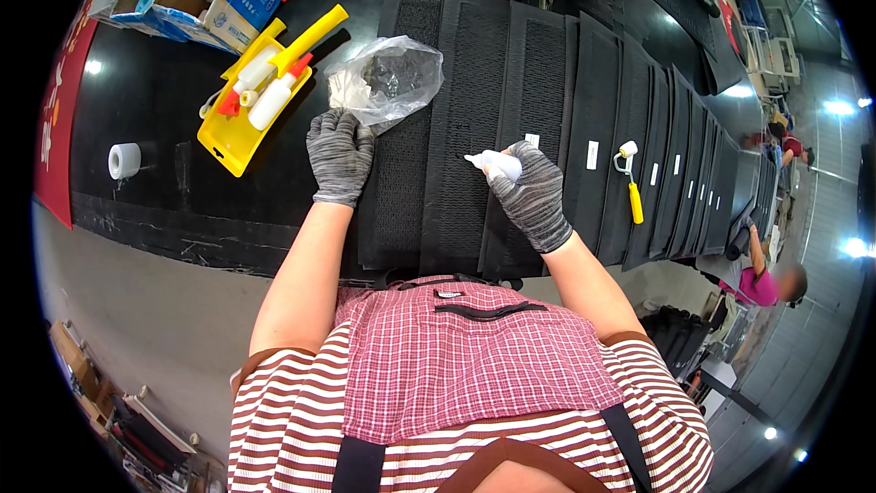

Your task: The person applies adhesive labels to black textured foam panels, using a roller to press the labels firmly into place. The person picks up individual labels from a plastic bag, applies glue from a bottle, positions the label on the panel, and rolls over it.

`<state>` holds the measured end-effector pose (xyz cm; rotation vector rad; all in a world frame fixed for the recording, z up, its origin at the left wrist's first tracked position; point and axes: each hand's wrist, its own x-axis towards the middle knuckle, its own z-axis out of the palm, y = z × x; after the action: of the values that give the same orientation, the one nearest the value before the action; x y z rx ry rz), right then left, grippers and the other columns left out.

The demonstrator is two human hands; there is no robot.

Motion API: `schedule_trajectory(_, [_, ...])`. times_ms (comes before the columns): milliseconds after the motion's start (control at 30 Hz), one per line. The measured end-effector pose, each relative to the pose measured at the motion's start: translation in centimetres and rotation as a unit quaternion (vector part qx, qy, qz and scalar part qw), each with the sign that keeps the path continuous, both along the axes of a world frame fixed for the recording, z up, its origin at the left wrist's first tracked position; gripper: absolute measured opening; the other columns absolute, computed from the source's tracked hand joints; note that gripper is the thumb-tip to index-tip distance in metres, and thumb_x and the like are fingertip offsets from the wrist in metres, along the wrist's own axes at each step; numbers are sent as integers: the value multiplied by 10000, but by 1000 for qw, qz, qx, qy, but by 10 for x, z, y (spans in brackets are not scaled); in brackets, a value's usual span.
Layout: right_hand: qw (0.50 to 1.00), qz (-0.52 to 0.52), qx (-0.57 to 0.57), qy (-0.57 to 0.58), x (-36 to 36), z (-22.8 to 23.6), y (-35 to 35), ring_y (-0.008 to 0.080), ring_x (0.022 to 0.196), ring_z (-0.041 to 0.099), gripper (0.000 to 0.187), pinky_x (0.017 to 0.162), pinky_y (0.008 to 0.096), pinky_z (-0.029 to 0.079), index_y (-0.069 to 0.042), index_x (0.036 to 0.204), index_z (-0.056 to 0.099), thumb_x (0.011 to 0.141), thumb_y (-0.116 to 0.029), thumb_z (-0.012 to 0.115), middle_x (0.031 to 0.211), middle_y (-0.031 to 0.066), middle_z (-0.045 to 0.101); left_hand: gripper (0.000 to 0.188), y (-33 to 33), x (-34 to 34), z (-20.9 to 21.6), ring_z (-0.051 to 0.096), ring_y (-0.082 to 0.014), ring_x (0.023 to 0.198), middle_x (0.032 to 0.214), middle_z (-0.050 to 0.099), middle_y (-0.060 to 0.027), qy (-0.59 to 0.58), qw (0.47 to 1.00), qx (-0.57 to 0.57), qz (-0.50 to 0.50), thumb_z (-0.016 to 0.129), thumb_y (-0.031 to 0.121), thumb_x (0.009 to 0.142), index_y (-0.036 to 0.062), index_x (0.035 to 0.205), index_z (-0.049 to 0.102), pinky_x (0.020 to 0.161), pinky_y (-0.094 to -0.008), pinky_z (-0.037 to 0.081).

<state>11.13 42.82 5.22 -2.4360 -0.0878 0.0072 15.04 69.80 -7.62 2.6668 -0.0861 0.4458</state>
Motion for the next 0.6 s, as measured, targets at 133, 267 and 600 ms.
schedule_trajectory(133, [999, 5, -13, -38, 10, -2, 1, 295, 702, 677, 237, 641, 378, 553, -18, 928, 638, 799, -195, 730, 770, 152, 665, 243, 0, 1, 2, 559, -349, 1005, 1028, 629, -161, 7, 1000, 0, -7, 660, 223, 774, 23, 913, 660, 880, -465, 441])
schedule_trajectory(267, [999, -1, -11, -46, 24, -10, 5, 288, 697, 677, 225, 637, 373, 556, -22, 918, 637, 800, -190, 728, 772, 143, 663, 249, -1, 1, 4, 559, -355, 1000, 1023, 629, -166, -1, 1000, -5, -3, 658, 222, 776, 15, 913, 657, 883, -470, 441])
schedule_trajectory(600, [998, 21, -34, -58, 25, -6, 3, 300, 707, 672, 219, 654, 389, 550, -37, 909, 637, 795, -202, 726, 793, 148, 658, 295, 0, 1, 1, 562, -362, 1013, 1040, 638, -177, 8, 1000, 8, -4, 660, 222, 778, -4, 967, 673, 898, -467, 443])
